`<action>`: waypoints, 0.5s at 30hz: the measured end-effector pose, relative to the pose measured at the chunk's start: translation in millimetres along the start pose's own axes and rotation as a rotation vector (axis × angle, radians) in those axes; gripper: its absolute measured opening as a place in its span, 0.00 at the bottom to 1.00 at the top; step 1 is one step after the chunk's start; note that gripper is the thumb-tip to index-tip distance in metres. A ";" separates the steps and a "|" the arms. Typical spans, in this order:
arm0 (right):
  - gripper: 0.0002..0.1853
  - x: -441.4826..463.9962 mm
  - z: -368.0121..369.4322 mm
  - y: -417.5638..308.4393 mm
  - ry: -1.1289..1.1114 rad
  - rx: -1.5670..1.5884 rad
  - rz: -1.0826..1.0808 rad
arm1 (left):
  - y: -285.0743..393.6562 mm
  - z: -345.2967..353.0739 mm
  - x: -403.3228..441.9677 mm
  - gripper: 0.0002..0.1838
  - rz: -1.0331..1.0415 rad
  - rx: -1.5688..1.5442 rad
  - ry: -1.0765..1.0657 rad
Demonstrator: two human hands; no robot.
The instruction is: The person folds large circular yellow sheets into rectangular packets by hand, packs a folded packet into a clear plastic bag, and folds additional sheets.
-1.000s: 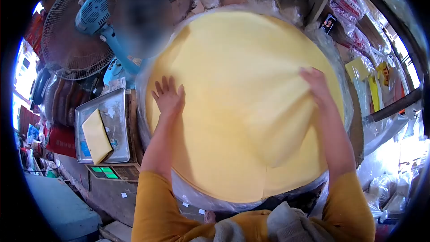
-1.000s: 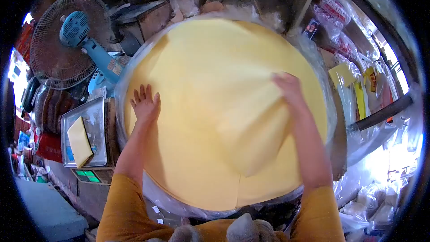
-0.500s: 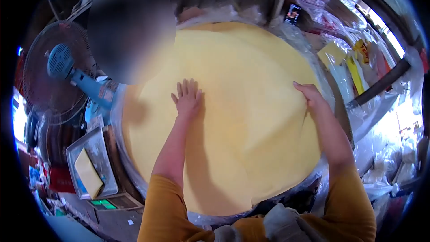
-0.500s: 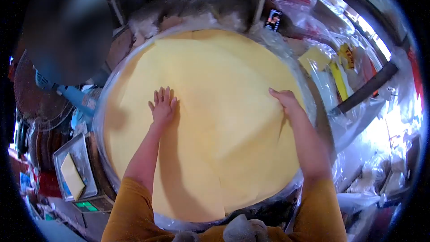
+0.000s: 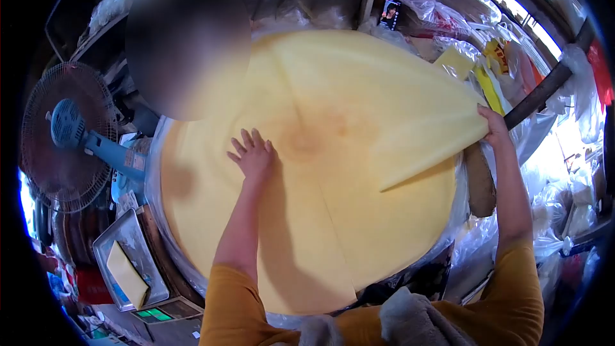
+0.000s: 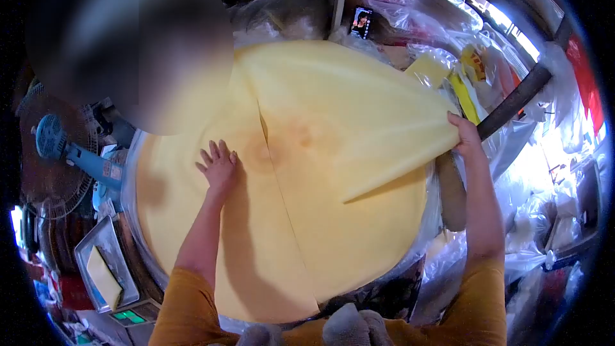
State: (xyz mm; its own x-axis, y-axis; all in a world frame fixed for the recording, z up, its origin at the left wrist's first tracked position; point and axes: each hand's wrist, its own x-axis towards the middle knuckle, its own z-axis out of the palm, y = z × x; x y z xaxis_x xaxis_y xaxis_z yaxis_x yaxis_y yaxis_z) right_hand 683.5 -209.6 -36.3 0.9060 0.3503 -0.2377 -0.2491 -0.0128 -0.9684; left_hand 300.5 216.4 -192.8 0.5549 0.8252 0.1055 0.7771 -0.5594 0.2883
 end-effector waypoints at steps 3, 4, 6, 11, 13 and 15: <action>0.16 11.3 6.8 3.2 0.050 -0.071 0.017 | 23.8 0.3 -10.8 0.34 0.102 0.010 -0.080; 0.16 31.0 -10.4 -2.2 0.090 -0.131 -0.015 | 30.4 1.4 -22.4 0.33 0.131 0.004 -0.050; 0.17 45.7 -37.8 -38.4 0.060 -0.071 -0.145 | 38.0 2.1 -27.0 0.33 0.168 -0.006 0.001; 0.19 -24.0 -57.3 -132.6 0.457 0.010 -0.567 | 37.8 -1.4 -32.6 0.33 0.166 -0.047 0.013; 0.21 -87.4 -18.0 -131.4 0.536 -0.174 -0.749 | 42.1 -5.4 -25.7 0.32 0.151 -0.056 -0.023; 0.21 -126.8 -9.1 -126.3 0.466 -0.219 -0.771 | 39.9 -9.7 -20.4 0.32 0.134 -0.056 -0.093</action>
State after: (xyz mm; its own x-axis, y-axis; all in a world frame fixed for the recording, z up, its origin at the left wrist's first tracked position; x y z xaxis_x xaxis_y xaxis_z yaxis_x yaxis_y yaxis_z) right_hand 603.2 -260.9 115.4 0.8523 -0.0758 0.5176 0.5067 -0.1266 -0.8528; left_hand 317.2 178.0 -174.2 0.6796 0.7312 0.0589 0.6778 -0.6567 0.3308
